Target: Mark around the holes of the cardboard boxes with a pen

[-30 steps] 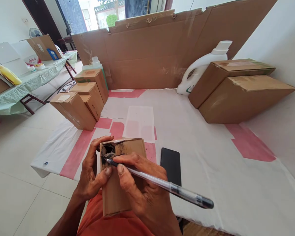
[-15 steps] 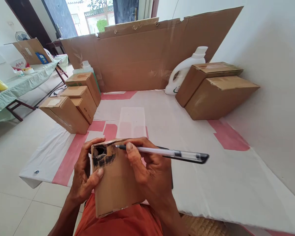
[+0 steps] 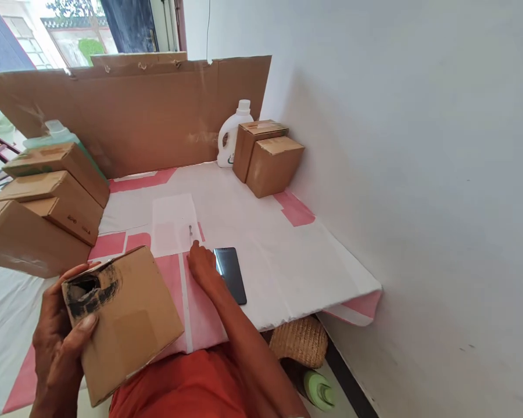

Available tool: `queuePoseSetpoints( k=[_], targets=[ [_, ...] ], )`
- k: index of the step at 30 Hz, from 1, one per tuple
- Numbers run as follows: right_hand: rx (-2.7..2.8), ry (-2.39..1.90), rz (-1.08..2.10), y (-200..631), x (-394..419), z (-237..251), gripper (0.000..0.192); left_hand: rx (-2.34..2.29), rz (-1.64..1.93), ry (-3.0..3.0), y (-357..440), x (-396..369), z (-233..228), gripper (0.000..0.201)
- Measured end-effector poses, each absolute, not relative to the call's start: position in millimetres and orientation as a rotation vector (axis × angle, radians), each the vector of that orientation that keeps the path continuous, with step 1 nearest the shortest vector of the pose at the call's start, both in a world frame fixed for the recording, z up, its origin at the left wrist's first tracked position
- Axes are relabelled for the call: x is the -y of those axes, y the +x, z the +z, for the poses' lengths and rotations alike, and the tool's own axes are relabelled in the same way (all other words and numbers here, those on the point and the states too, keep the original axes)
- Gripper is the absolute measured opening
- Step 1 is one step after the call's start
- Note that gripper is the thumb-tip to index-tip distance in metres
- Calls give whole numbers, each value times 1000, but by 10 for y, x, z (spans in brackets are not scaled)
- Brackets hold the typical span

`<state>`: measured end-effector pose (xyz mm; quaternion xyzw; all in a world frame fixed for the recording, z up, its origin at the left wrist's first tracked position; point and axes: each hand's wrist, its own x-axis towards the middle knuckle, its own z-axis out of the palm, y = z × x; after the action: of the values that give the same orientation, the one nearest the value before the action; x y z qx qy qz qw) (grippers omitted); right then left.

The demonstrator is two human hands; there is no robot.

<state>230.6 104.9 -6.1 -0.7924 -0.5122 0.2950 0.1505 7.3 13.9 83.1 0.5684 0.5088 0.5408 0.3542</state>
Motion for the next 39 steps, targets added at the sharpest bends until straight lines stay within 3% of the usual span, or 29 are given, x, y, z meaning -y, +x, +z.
queuePoseSetpoints(
  k=[9, 15, 20, 24, 26, 32, 35, 39],
  targets=[
    [1503, -2413, 629, 2357, -548, 37, 34, -1330, 1370, 1463, 61, -105, 807, 65],
    [1199, -2590, 522, 2655, 38, -54, 54, -1287, 1374, 1519, 68, -135, 767, 65],
    [1077, -2453, 666, 2766, 32, -198, 50, -1231, 1374, 1591, 119, -133, 734, 60],
    [1035, -2189, 877, 2815, 48, -296, 25, -1193, 1424, 1623, 123, -102, 686, 61],
    [1024, -2009, 994, 2826, 128, -273, 25, -1172, 1418, 1647, 110, -103, 667, 60],
    [462, -1281, 1285, 2841, 412, 391, 61, -1103, 1386, 1725, 72, -169, 648, 58],
    [504, -1177, 1354, 2750, 501, 852, 58, -1090, 1361, 1752, 91, -182, 654, 61],
    [602, -965, 1673, 2393, 587, 1179, 51, -1088, 1340, 1798, 124, -157, 663, 61]
  ],
)
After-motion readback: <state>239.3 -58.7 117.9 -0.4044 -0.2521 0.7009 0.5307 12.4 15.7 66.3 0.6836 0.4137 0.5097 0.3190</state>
